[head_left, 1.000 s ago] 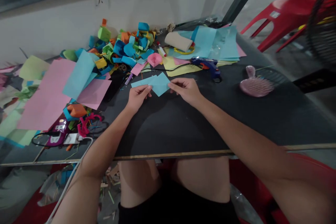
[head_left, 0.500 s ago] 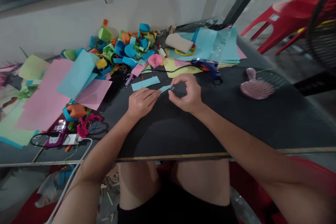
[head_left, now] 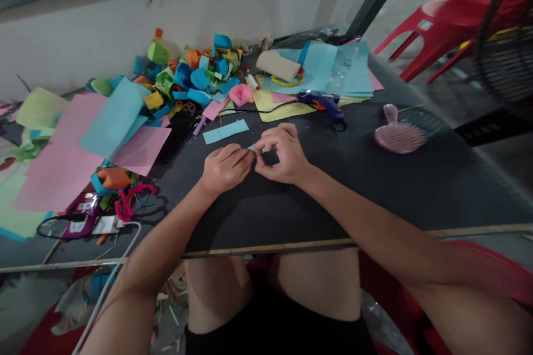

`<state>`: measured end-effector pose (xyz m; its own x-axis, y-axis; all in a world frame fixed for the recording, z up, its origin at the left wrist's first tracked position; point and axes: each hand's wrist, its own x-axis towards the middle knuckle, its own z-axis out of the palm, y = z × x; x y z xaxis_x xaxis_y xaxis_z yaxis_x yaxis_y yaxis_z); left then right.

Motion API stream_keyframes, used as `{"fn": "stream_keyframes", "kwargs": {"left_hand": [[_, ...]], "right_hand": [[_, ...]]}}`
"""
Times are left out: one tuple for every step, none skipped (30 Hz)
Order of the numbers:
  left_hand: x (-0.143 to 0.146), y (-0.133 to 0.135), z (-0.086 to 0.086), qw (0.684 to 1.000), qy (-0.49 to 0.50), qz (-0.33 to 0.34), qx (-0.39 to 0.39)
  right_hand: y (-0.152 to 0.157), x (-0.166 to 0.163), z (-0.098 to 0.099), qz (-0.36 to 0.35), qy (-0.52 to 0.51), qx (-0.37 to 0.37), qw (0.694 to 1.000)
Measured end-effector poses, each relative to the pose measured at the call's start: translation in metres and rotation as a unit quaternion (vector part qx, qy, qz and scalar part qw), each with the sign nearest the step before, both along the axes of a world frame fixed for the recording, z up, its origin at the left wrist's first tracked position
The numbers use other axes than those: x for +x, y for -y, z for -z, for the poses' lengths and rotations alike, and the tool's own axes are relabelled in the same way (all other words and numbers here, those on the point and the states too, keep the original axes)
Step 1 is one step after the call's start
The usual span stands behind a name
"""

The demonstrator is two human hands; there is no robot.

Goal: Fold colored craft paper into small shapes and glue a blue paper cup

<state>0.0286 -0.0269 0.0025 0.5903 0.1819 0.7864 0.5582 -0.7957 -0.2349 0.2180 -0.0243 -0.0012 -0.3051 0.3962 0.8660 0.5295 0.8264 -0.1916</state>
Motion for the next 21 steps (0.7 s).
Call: {"fn": "stream_keyframes", "kwargs": {"left_hand": [[0.001, 0.000, 0.000, 1.000, 0.006, 0.002, 0.001], [0.001, 0.000, 0.000, 1.000, 0.012, 0.004, 0.001], [0.001, 0.001, -0.001, 1.000, 0.017, 0.005, 0.000], [0.002, 0.001, 0.000, 1.000, 0.021, 0.006, -0.003], [0.001, 0.001, 0.000, 1.000, 0.023, 0.009, -0.007], [0.001, 0.001, 0.000, 1.000, 0.023, 0.012, -0.010], [0.001, 0.001, 0.001, 1.000, 0.023, 0.014, -0.013], [0.000, 0.001, 0.001, 1.000, 0.023, 0.016, -0.014], [0.000, 0.001, 0.002, 0.999, 0.022, 0.017, -0.016], [-0.001, 0.001, 0.002, 0.999, 0.022, 0.016, -0.018], [-0.002, 0.000, 0.002, 0.999, 0.023, 0.013, -0.021], [-0.002, 0.000, 0.002, 0.999, 0.026, 0.011, -0.024], [-0.003, 0.000, 0.002, 0.999, 0.033, 0.010, -0.028], [-0.003, 0.000, 0.002, 0.999, 0.041, 0.012, -0.031], [-0.004, 0.000, 0.001, 0.998, 0.050, 0.016, -0.033], [-0.004, -0.001, 0.001, 0.997, 0.057, 0.021, -0.036], [-0.005, -0.001, 0.001, 0.997, 0.062, 0.026, -0.039], [-0.005, -0.002, 0.001, 0.997, 0.064, 0.032, -0.042], [-0.005, -0.002, 0.002, 0.996, 0.064, 0.036, -0.046], [-0.006, -0.002, 0.002, 0.996, 0.064, 0.040, -0.051], [-0.006, -0.003, 0.002, 0.995, 0.066, 0.042, -0.056]], "right_hand": [[0.000, 0.000, 0.000, 0.001, 0.001, 0.005, 1.000], [0.000, 0.000, -0.001, 0.001, 0.002, 0.009, 1.000], [0.000, 0.000, -0.002, -0.001, 0.003, 0.010, 1.000], [0.000, 0.001, -0.002, -0.004, 0.004, 0.009, 1.000], [0.000, 0.001, -0.003, -0.007, 0.005, 0.006, 1.000], [0.000, 0.002, -0.004, -0.009, 0.007, 0.002, 1.000], [0.000, 0.003, -0.005, -0.010, 0.009, -0.001, 1.000], [0.000, 0.004, -0.005, -0.011, 0.010, -0.004, 1.000], [0.000, 0.004, -0.006, -0.011, 0.010, -0.007, 1.000], [0.000, 0.006, -0.006, -0.011, 0.010, -0.007, 1.000], [0.000, 0.007, -0.006, -0.011, 0.008, -0.007, 1.000], [-0.001, 0.009, -0.006, -0.009, 0.004, -0.005, 1.000], [-0.003, 0.010, -0.006, -0.006, -0.002, -0.004, 1.000], [-0.004, 0.013, -0.005, 0.000, -0.007, -0.004, 1.000], [-0.006, 0.015, -0.005, 0.009, -0.011, -0.007, 1.000], [-0.008, 0.017, -0.004, 0.017, -0.013, -0.011, 1.000], [-0.010, 0.020, -0.003, 0.026, -0.012, -0.018, 0.999], [-0.012, 0.022, -0.002, 0.033, -0.010, -0.026, 0.999], [-0.013, 0.024, -0.001, 0.037, -0.007, -0.033, 0.999], [-0.015, 0.027, -0.001, 0.038, -0.002, -0.041, 0.998], [-0.017, 0.030, 0.000, 0.035, 0.006, -0.048, 0.998]]}}
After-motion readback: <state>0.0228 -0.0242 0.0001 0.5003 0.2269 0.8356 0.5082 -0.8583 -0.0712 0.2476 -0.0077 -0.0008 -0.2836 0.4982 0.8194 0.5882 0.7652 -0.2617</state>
